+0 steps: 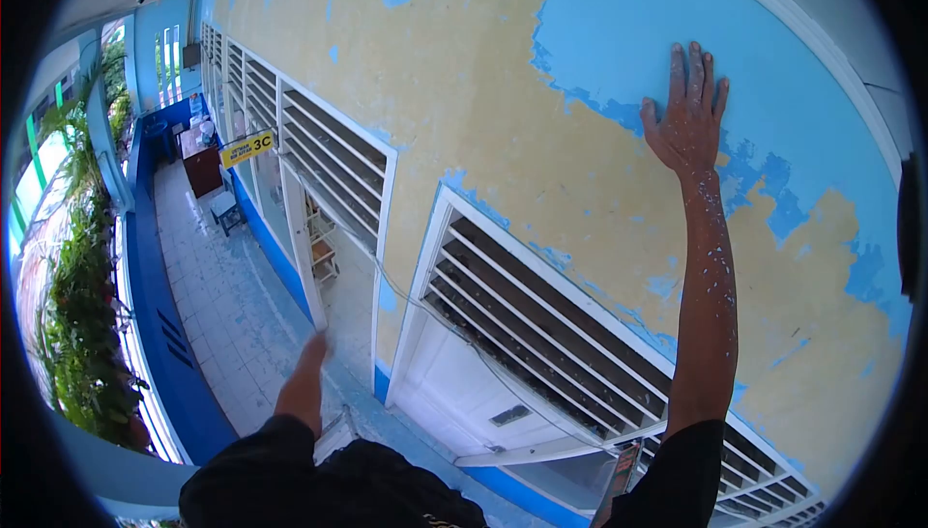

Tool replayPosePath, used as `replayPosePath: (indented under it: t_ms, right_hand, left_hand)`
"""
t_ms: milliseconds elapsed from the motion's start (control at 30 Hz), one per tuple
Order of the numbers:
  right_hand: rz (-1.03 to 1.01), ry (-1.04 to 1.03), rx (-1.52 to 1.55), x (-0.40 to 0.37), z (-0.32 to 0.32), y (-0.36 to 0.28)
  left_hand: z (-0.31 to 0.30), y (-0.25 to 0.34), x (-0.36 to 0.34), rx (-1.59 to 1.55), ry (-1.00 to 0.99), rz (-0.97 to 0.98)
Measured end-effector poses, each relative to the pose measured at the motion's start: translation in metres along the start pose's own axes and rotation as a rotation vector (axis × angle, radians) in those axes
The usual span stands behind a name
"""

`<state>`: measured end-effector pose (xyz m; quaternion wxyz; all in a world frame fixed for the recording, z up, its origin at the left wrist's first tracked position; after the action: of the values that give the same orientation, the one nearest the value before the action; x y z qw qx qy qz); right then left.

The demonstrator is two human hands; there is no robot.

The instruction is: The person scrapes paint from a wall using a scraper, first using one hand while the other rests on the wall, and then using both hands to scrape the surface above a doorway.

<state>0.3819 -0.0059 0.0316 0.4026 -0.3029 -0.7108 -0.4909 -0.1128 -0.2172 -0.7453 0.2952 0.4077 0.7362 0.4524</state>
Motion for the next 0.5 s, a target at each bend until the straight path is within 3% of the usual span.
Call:
replayPosePath:
  t_ms: [33, 67, 133, 167, 200, 267, 333, 400, 467, 500]
  right_hand:
    - [0.006, 0.002, 0.01, 0.0, 0.002, 0.0]
    - [0.011, 0.007, 0.016, 0.003, 0.003, 0.0]
    - [0.041, 0.021, 0.023, 0.009, 0.004, -0.002]
    - [0.06, 0.008, 0.033, 0.006, 0.004, -0.007]
    - [0.081, 0.017, 0.034, 0.003, 0.004, -0.014]
    - [0.108, 0.035, 0.046, 0.001, 0.005, -0.031]
    - [0.166, 0.055, 0.204, -0.031, 0.028, -0.065]
    - [0.219, -0.083, 0.406, -0.097, 0.042, -0.141]
    - [0.351, -0.495, 0.782, -0.16, 0.017, -0.233]
    - [0.348, -0.646, 0.92, -0.191, -0.009, -0.274]
  left_hand:
    - [-0.012, -0.079, -0.083, 0.002, -0.037, -0.339]
    - [-0.018, -0.109, -0.164, 0.009, -0.034, -0.521]
    - [-0.028, -0.117, -0.28, -0.071, 0.014, -0.743]
    - [-0.033, -0.11, -0.325, 0.033, 0.009, -0.722]
    - [-0.041, -0.114, -0.36, -0.471, 0.193, -0.964]
    - [-0.043, -0.122, -0.373, -1.086, 0.51, -1.043]
    - [-0.03, -0.125, -0.342, -1.386, 0.641, -0.978]
    - [-0.01, -0.125, -0.286, -1.305, 0.535, -0.928]
    - [0.016, -0.108, -0.234, -1.206, 0.073, -0.734]
    - [0.029, -0.074, -0.215, -1.034, -0.057, -0.683]
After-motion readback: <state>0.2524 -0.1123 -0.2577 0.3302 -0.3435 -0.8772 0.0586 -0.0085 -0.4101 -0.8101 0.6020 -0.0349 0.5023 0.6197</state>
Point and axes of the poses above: each hand's wrist, its own x-axis towards the middle knuckle, its own z-axis out of the palm, y = z × x, the point moved 1 cm from there along x, towards the middle knuckle, and after that the axes turned 7 degrees about x, right-handed, at the moved point
